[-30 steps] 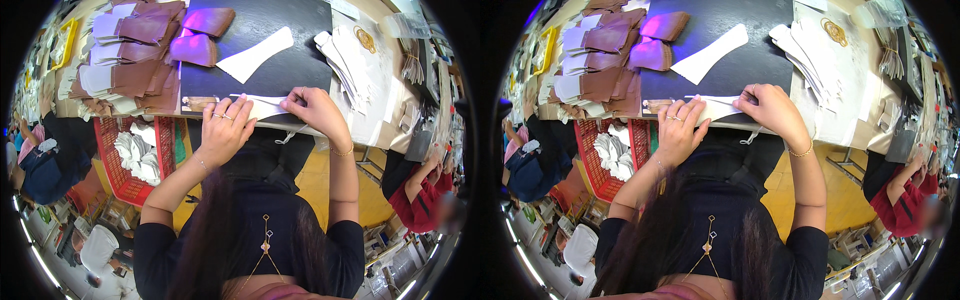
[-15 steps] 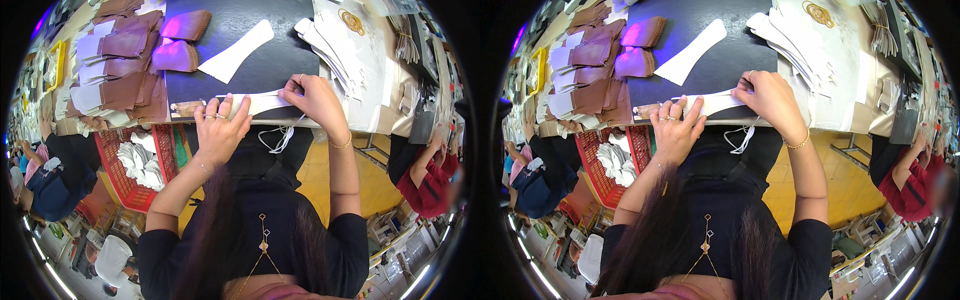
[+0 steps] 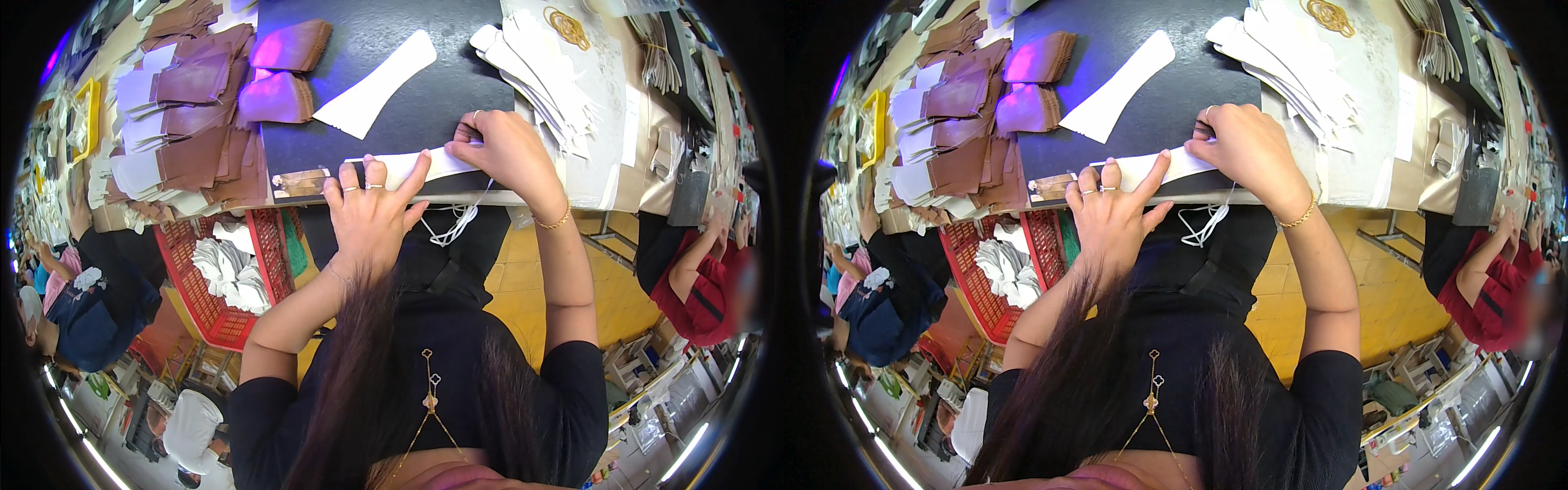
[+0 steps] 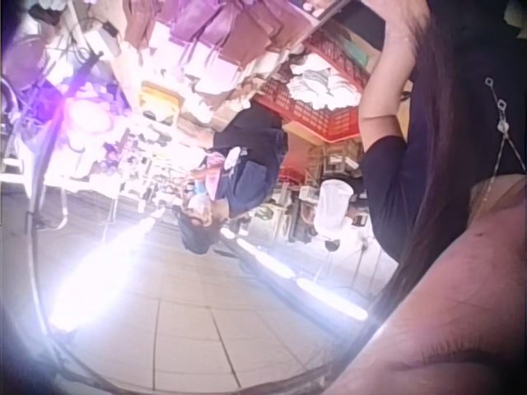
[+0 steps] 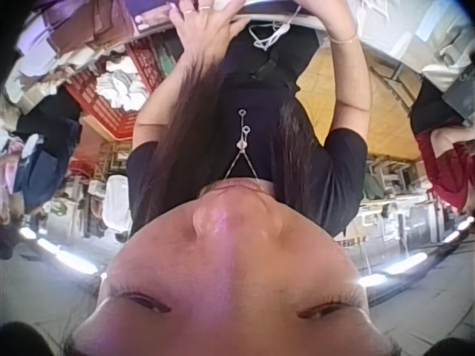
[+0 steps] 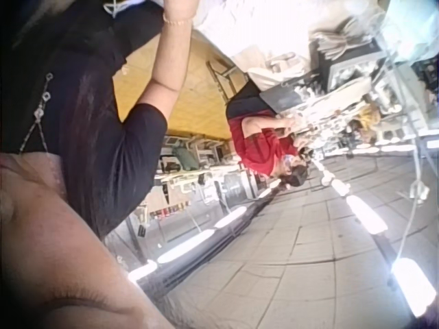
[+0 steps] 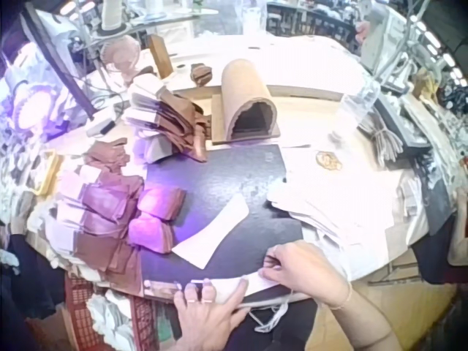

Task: The person cuts white fabric pieces on a table using a small blade, repeatedly picking up pieces, aligning them, and trimming edges. The person places cut pieces aside and continues the process with additional fabric pieces.

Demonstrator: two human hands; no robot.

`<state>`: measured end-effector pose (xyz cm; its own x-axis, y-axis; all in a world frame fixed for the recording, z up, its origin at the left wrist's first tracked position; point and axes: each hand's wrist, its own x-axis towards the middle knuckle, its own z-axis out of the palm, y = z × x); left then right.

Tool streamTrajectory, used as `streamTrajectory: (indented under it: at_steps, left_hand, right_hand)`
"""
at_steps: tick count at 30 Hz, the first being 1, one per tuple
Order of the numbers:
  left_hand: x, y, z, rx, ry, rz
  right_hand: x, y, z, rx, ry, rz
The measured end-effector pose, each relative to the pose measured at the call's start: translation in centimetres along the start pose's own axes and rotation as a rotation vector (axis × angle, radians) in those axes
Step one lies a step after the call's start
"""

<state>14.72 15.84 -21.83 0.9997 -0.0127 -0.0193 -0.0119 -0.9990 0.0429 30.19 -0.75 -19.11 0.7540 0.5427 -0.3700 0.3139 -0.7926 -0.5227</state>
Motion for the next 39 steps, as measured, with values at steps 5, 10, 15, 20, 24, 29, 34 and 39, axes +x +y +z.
streamTrajectory:
  at_steps: [5, 10, 15, 20, 24, 29, 34, 39]
  left_hand:
    - [0.7, 1.7, -0.9, -0.109, 0.010, 0.021]
    - [1.9, 3.4, 0.2, -0.109, 0.041, 0.136]
    - [1.3, 3.2, 0.5, -0.053, 0.027, 0.140]
    - [1.2, 3.5, 0.9, -0.003, 0.049, 0.129]
    - [1.3, 3.6, 0.8, -0.046, 0.011, 0.117]
    - [2.0, 3.9, 0.3, -0.070, -0.024, 0.130]
    - [2.8, 4.3, -0.5, -0.057, -0.057, 0.129]
    - [3.3, 4.4, -1.1, -0.049, -0.082, 0.135]
  right_hand:
    - [0.2, -0.2, -0.1, -0.038, -0.008, -0.008]
    - [-0.2, 0.7, -0.4, -0.010, 0.008, -0.028]
    - [-0.4, 3.5, -3.9, 0.151, -0.127, 0.023]
    - [-0.9, 4.9, -4.8, 0.157, -0.003, 0.027]
    - [-0.4, 5.3, -3.7, 0.141, 0.046, 0.052]
    - [-0.4, 5.6, -3.1, 0.132, 0.062, 0.085]
    - [-0.7, 5.3, -2.4, 0.105, 0.149, 0.070]
    - [-1.0, 5.1, -1.6, 0.043, 0.276, 0.008]
